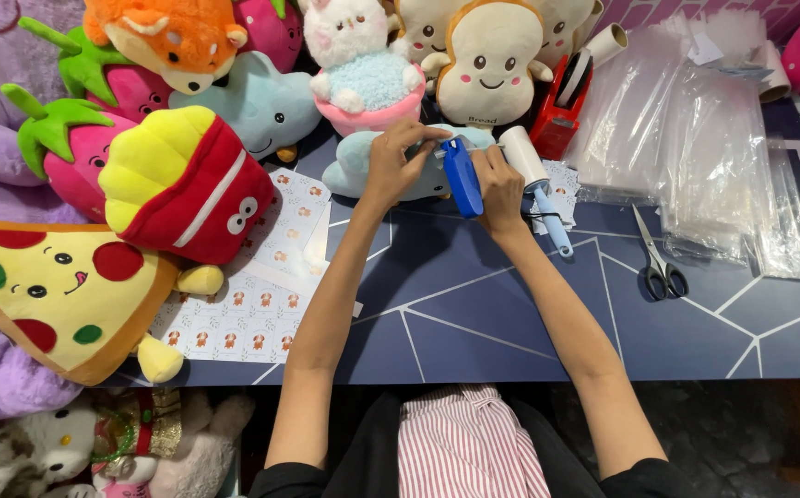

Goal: Cutting individual labels from a printed sheet and applying them to plush toys using a handheld tool.

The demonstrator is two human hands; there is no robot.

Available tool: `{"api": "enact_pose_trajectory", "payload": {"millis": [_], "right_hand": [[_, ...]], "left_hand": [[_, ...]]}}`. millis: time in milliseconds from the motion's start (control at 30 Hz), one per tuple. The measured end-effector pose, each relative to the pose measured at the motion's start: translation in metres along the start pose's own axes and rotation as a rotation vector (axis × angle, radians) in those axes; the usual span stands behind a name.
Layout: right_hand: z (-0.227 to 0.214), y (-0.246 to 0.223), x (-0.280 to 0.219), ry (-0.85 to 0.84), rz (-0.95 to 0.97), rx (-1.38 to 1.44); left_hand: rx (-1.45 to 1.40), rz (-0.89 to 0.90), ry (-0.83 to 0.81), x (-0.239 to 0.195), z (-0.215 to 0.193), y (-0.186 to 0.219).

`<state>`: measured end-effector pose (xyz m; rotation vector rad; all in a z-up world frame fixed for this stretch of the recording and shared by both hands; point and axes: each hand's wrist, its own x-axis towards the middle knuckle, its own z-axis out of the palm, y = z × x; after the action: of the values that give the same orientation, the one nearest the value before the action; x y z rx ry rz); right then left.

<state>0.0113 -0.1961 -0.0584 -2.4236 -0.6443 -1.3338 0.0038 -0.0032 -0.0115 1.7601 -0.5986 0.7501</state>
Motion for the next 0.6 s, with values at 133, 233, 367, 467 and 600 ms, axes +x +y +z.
{"api": "enact_pose_trajectory", "payload": {"millis": [133, 233, 367, 467, 600], "right_hand": [[-0.021, -0.016, 0.016, 0.014, -0.001, 0.020], [-0.010, -0.009, 0.008, 0.011, 0.007, 0.042], [-0.004, -0.005, 0.001, 0.026, -0.008, -0.004], [0.014, 0.009, -0.011, 0.024, -0.020, 0.029], [0.021, 0.014, -0.016, 0.018, -0.027, 0.042]], "left_hand": [[-0.006, 0.020, -0.009, 0.000, -0.002, 0.002], [-0.008, 0.022, -0.026, -0.002, -0.003, 0.006], [0.018, 0.010, -0.014, -0.006, -0.001, 0.010], [0.026, 0.021, -0.008, -0.008, -0.001, 0.012], [0.047, 0.018, -0.004, -0.011, 0.001, 0.006]]}}
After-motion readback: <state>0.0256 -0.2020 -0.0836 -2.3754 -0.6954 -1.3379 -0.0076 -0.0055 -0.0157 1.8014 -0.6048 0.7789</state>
